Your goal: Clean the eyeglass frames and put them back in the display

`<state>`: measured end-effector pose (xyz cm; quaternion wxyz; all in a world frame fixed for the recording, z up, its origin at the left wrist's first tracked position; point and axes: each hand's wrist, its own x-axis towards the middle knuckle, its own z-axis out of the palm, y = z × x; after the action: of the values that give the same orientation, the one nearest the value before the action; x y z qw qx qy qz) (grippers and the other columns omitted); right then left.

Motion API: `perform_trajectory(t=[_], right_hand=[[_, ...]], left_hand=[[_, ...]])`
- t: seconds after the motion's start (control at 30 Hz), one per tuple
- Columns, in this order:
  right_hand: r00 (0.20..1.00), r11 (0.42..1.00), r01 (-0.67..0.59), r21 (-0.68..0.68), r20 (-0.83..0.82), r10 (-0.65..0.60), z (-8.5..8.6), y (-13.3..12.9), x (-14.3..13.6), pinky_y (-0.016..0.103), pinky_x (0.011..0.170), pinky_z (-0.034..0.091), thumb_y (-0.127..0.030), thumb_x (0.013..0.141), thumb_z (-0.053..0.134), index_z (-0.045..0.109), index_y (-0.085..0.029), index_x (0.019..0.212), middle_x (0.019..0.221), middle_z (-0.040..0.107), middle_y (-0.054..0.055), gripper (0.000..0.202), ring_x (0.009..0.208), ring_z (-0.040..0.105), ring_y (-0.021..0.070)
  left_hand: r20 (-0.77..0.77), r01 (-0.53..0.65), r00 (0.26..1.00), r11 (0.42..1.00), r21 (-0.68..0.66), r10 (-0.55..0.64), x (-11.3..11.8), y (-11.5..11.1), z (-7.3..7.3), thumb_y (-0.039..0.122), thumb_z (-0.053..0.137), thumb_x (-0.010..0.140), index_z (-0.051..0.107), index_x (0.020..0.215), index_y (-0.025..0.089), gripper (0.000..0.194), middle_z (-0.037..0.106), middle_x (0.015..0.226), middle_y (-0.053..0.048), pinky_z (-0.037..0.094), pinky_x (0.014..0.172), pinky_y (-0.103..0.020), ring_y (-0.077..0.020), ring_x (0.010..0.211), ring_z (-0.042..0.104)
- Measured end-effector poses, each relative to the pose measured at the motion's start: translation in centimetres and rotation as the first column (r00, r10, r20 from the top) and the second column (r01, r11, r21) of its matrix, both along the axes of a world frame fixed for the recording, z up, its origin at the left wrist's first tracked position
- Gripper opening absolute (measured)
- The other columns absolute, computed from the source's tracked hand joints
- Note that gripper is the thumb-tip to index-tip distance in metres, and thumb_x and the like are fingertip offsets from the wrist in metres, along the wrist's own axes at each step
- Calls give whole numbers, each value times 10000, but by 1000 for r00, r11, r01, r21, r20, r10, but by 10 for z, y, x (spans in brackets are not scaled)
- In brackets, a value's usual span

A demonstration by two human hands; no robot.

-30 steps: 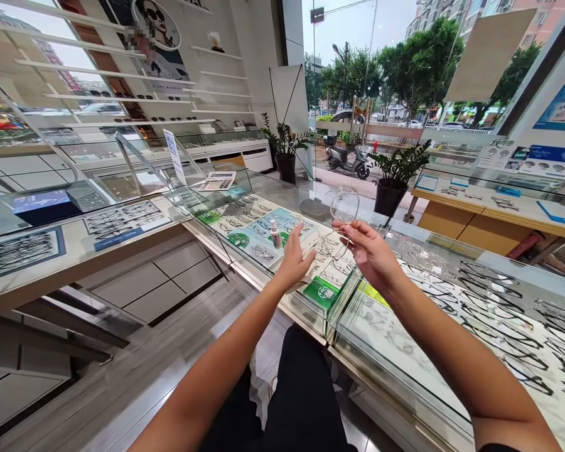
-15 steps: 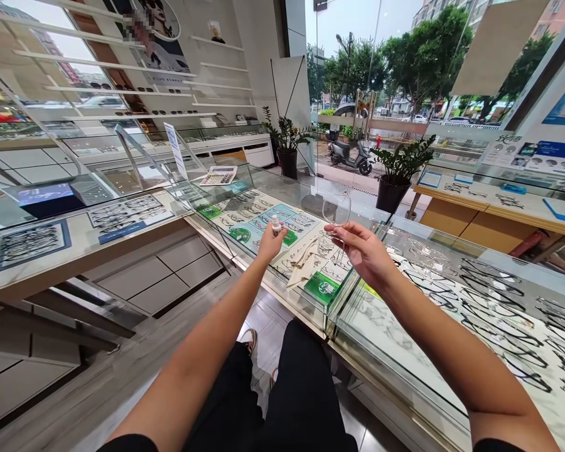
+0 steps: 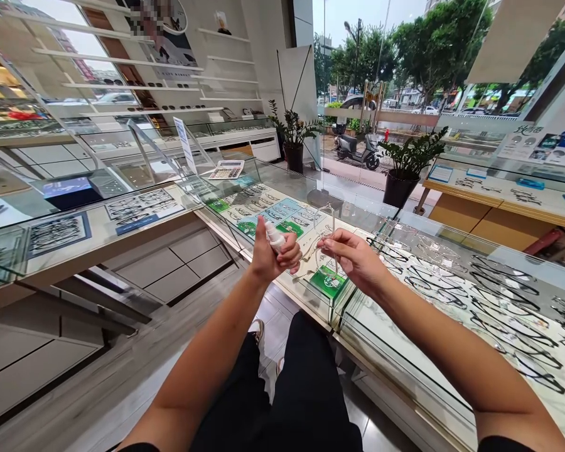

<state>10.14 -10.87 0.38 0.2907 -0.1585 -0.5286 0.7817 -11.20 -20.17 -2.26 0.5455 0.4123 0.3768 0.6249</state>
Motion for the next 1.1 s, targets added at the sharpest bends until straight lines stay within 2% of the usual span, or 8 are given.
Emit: perform_trajectory(t=[0.1, 0.23, 0.33, 0.5, 0.73, 0.9, 1.0, 1.1], right_hand=[[1000, 1000, -17, -25, 15, 18, -5, -5, -2, 382, 1117, 517, -437, 693, 1049, 747, -247, 813, 1004, 811, 22, 376, 1058, 728, 199], [999, 997, -31, -65, 32, 33, -10, -11, -6, 341, 1040, 518, -433, 680, 1061, 758, -237, 818, 991, 815, 20, 386, 1018, 711, 172], [998, 996, -45, -71, 34, 47, -11, -15, -7, 345, 1021, 516, -447, 661, 1069, 757, -244, 800, 973, 816, 10, 397, 999, 707, 174], [997, 997, -68, -43, 32, 69, -10, -18, -6, 338, 980, 511, -461, 688, 1058, 757, -250, 789, 964, 816, 1, 382, 997, 707, 176], [998, 995, -55, -79, -23, 53, -10, -9, -6, 305, 941, 526, -424, 708, 1050, 766, -241, 818, 982, 822, 5, 356, 970, 715, 156], [999, 995, 17, -99, -49, -22, -7, -2, -6, 284, 896, 538, -426, 663, 1071, 776, -235, 810, 955, 818, 3, 381, 942, 707, 149], [997, 994, 53, -93, -51, -58, -4, 0, -6, 267, 858, 536, -428, 639, 1082, 773, -228, 804, 949, 817, 6, 404, 909, 693, 138], [997, 993, 57, -105, -48, -62, -1, 2, -5, 264, 860, 545, -423, 621, 1091, 766, -228, 801, 938, 816, 1, 420, 902, 696, 136]], left_hand=[[-77, -52, 996, 998, 39, 55, 9, 1, 3, 1167, 310, 693, 380, 465, 261, 936, 227, 358, 58, 436, 481, -327, -76, 332, 240], [-265, -205, 942, 978, 41, 208, 17, 5, 2, 1115, 484, 677, 451, 443, 240, 906, 279, 353, 46, 238, 408, -273, -75, 326, 268], [-379, -244, 892, 968, 51, 245, 22, 7, 2, 1034, 576, 712, 485, 433, 226, 860, 325, 385, 30, 215, 416, -268, -82, 373, 330], [-395, -280, 871, 956, 89, 292, 29, 13, 3, 921, 631, 728, 480, 401, 219, 790, 391, 418, 4, 232, 440, -275, -85, 415, 368], [-413, -174, 890, 981, 82, 192, 34, 10, 6, 1005, 570, 735, 498, 415, 223, 849, 359, 395, 15, 248, 444, -287, -95, 399, 376], [-535, -51, 840, 995, 82, 87, 38, 7, -11, 930, 538, 861, 463, 434, 221, 831, 385, 414, 10, 239, 471, -300, -93, 422, 359], [-565, -57, 818, 992, 111, 111, 44, 9, -24, 858, 576, 893, 409, 455, 222, 790, 371, 443, 25, 217, 494, -303, -84, 447, 312], [-532, -132, 826, 982, 136, 185, 48, 10, -27, 887, 539, 899, 431, 468, 225, 798, 387, 463, 21, 259, 507, -305, -95, 459, 347]])
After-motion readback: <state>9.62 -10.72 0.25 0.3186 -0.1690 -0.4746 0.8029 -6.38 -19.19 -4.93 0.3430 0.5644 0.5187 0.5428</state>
